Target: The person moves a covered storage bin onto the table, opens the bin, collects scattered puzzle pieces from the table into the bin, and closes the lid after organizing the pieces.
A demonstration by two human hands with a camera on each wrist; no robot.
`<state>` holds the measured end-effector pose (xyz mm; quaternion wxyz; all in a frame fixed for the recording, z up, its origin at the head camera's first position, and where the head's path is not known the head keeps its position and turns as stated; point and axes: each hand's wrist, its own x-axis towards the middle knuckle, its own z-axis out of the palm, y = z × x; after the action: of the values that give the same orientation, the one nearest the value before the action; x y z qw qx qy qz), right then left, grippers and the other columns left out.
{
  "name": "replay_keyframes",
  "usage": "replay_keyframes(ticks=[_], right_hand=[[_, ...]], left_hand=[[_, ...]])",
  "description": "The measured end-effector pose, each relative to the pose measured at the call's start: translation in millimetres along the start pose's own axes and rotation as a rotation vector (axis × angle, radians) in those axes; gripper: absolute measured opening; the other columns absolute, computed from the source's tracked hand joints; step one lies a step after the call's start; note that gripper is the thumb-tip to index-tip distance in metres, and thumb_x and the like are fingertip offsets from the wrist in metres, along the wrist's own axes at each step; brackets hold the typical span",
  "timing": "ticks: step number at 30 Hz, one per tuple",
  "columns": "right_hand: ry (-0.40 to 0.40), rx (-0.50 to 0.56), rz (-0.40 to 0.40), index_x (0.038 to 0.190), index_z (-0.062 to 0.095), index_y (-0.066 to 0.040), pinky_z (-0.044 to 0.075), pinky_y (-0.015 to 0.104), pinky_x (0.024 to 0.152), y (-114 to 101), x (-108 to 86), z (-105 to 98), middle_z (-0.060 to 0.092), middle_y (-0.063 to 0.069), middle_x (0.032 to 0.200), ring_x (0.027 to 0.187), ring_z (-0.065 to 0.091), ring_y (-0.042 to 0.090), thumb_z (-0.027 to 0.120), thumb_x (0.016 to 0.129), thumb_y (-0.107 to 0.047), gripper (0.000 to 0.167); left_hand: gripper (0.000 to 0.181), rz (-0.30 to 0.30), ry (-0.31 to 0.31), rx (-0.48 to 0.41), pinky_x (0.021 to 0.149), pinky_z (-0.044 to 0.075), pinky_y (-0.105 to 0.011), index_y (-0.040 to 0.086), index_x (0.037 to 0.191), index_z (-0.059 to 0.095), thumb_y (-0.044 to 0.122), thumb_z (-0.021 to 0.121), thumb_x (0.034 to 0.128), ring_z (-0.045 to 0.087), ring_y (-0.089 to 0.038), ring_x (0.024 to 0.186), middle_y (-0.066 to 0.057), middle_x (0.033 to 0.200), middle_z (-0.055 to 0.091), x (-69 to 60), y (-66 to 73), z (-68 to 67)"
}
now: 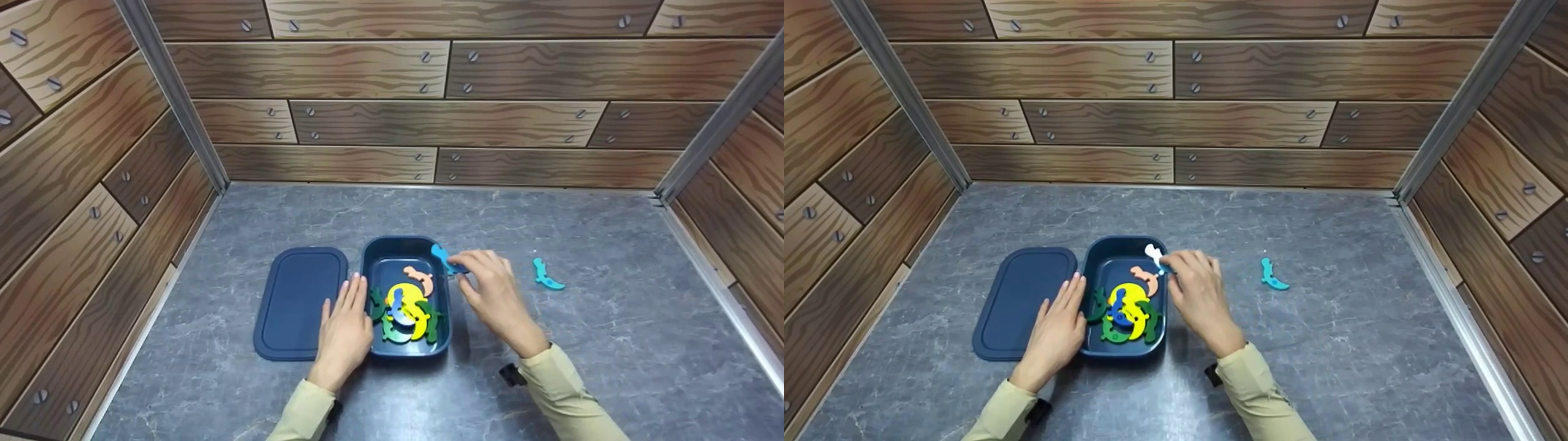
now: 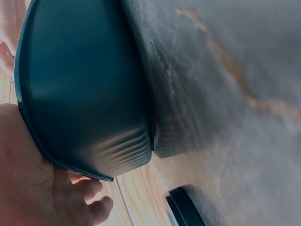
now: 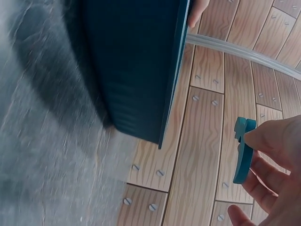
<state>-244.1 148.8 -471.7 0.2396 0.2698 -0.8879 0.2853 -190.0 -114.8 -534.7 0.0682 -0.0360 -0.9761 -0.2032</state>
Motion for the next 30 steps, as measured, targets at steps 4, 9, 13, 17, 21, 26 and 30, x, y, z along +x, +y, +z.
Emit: replay_keyframes(ticks=[4, 9, 13, 17, 21, 26, 30], right_hand=[[-0.025, 0.010, -0.001, 0.115, 0.071, -0.015, 0.038, 0.041, 0.087, -7, 2.5, 5, 0.066, -0.003, 0.113, 0.105, 0.056, 0.017, 0.070, 0.086, 0.002, 0.034], [-0.054, 0.024, 0.005, 0.116, 0.071, -0.016, 0.038, 0.040, 0.087, -15, 3.0, 11, 0.065, -0.004, 0.115, 0.106, 0.054, 0.016, 0.069, 0.088, -0.001, 0.032], [-0.059, 0.044, -0.018, 0.116, 0.071, -0.017, 0.038, 0.040, 0.088, -20, 3.6, 18, 0.064, -0.006, 0.116, 0.107, 0.054, 0.016, 0.069, 0.088, -0.002, 0.032], [-0.059, 0.071, -0.055, 0.115, 0.071, -0.017, 0.038, 0.040, 0.087, -24, 2.3, 27, 0.065, -0.006, 0.115, 0.106, 0.055, 0.015, 0.069, 0.088, -0.001, 0.032], [-0.069, 0.091, -0.077, 0.114, 0.071, -0.017, 0.038, 0.039, 0.085, -28, -0.4, 37, 0.065, -0.007, 0.113, 0.104, 0.055, 0.015, 0.070, 0.088, -0.003, 0.029], [-0.087, 0.104, -0.089, 0.113, 0.071, -0.016, 0.039, 0.040, 0.084, -32, -1.7, 46, 0.065, -0.008, 0.112, 0.101, 0.055, 0.014, 0.070, 0.089, -0.002, 0.028], [-0.095, 0.100, -0.101, 0.111, 0.071, -0.016, 0.040, 0.041, 0.086, -36, -0.9, 51, 0.065, -0.008, 0.115, 0.101, 0.055, 0.014, 0.071, 0.087, -0.001, 0.028]], left_hand=[[0.060, -0.001, 0.008, 0.001, 0.115, 0.017, -0.057, 0.013, 0.157, 0.028, 0.015, 0.047, 0.0995, 0.019, -0.023, 0.148, -0.001, 0.162, 0.020, 0.5, -0.4, 0.4], [0.060, -0.002, 0.004, -0.003, 0.115, 0.017, -0.057, 0.014, 0.157, 0.027, 0.015, 0.047, 0.0999, 0.019, -0.023, 0.148, 0.000, 0.162, 0.020, 0.6, -0.3, 0.9], [0.060, 0.006, 0.017, -0.005, 0.115, 0.018, -0.057, 0.014, 0.157, 0.028, 0.015, 0.047, 0.0998, 0.020, -0.024, 0.147, -0.001, 0.162, 0.021, 0.6, -0.2, 1.1], [0.059, 0.011, 0.026, -0.015, 0.114, 0.019, -0.058, 0.013, 0.156, 0.029, 0.015, 0.047, 0.0999, 0.021, -0.024, 0.147, -0.001, 0.162, 0.022, -0.1, -0.6, 0.9], [0.060, 0.007, 0.013, -0.018, 0.115, 0.018, -0.058, 0.013, 0.157, 0.028, 0.015, 0.047, 0.1002, 0.021, -0.024, 0.147, -0.001, 0.162, 0.021, -0.8, -0.3, 0.5], [0.060, 0.007, 0.017, -0.011, 0.114, 0.019, -0.058, 0.013, 0.156, 0.029, 0.016, 0.048, 0.0999, 0.022, -0.024, 0.147, -0.001, 0.162, 0.022, -0.1, -0.8, 0.4], [0.060, 0.011, 0.021, -0.006, 0.114, 0.020, -0.058, 0.013, 0.157, 0.029, 0.016, 0.048, 0.0998, 0.022, -0.024, 0.147, -0.001, 0.162, 0.022, 0.6, -1.0, 0.4]])
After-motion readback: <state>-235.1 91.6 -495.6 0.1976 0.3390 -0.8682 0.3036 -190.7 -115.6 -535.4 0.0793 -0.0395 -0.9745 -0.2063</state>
